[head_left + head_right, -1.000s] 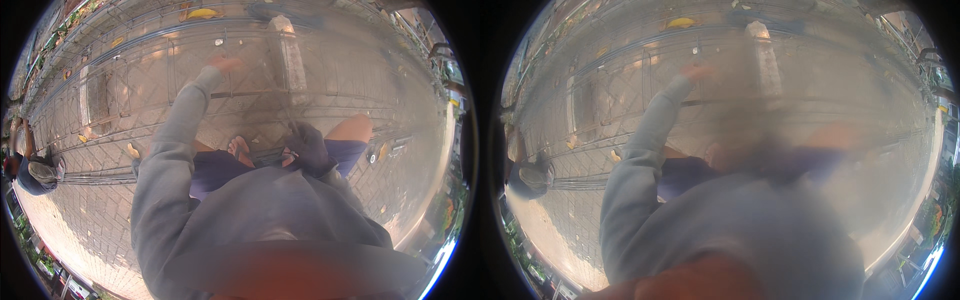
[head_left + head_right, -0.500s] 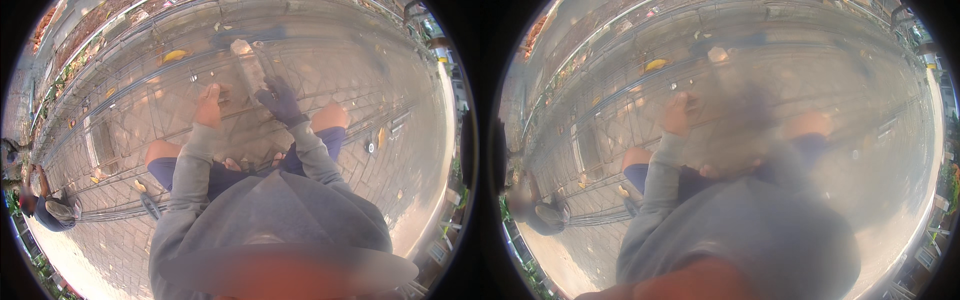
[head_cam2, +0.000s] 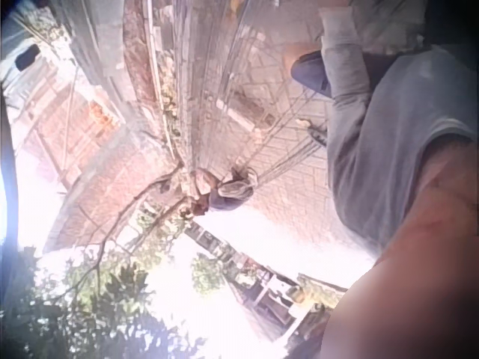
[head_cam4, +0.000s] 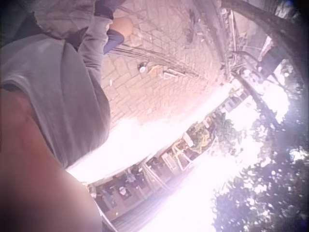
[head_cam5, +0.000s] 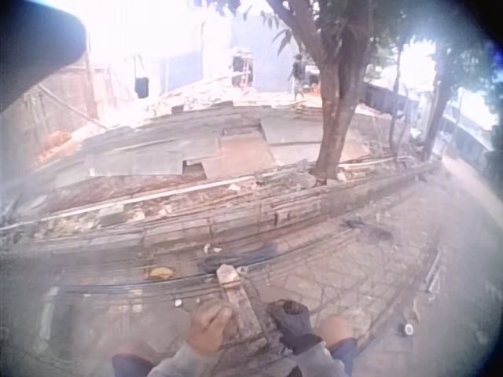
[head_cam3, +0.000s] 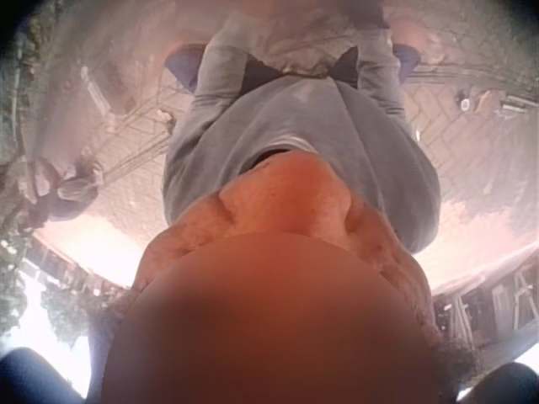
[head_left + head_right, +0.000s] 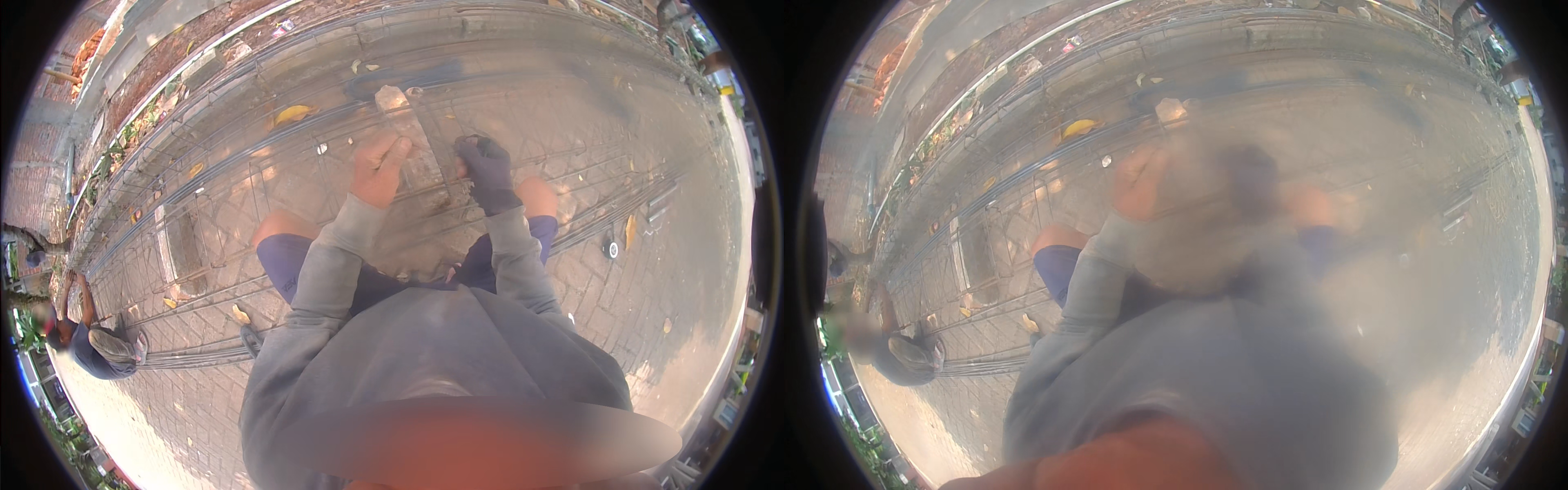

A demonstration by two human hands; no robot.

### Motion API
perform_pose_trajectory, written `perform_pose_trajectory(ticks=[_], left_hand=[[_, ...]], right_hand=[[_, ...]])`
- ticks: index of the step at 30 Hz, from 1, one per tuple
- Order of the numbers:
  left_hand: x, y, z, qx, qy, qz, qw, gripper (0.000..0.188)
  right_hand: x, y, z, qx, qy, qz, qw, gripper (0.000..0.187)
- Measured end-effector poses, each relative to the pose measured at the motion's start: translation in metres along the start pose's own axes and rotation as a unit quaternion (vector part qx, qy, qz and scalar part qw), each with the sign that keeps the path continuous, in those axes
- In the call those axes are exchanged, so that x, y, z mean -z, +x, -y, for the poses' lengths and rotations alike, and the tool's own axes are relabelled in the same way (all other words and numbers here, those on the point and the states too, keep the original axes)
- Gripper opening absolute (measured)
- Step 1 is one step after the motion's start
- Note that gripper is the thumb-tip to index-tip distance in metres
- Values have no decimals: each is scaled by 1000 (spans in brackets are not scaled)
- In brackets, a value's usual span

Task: The person sits on a paved surface and assembles a rebar grid by tying intersecting steel bars together with wire. They repeatedly wrap and twist wire to secure the joints of the grid structure.

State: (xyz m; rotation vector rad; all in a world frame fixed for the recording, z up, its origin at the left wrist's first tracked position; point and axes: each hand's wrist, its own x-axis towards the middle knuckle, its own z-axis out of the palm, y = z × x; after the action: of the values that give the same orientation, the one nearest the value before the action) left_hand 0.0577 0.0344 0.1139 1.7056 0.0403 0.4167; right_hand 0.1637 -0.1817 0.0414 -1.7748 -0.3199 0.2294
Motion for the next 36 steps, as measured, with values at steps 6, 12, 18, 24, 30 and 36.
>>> perform_pose_trajectory(ticks=[6, 12, 18, 24, 30, 36], left_hand=[[-5, -26, 1, 218, -123, -79, 965, 23], [-27, -39, 16, 287, -131, -213, 925, 22], [27, -13, -7, 315, 158, -138, 926, 21], [55, 0, -42, 309, 41, -260, 914, 22], [52, -5, -32, 226, 351, -123, 900, 27], [132, 38, 40, 210, 359, 198, 887, 35]], right_hand=[[-9, -38, 43, 339, -315, -17, 886, 40], [-41, -50, 15, 70, -73, 207, 973, 31], [-41, -36, 4, 239, -81, 282, 925, 25], [-53, -31, 57, 284, -150, 242, 916, 25], [-78, -25, 67, -52, 23, 300, 952, 25], [-139, -3, 43, 38, -16, 203, 978, 30]])
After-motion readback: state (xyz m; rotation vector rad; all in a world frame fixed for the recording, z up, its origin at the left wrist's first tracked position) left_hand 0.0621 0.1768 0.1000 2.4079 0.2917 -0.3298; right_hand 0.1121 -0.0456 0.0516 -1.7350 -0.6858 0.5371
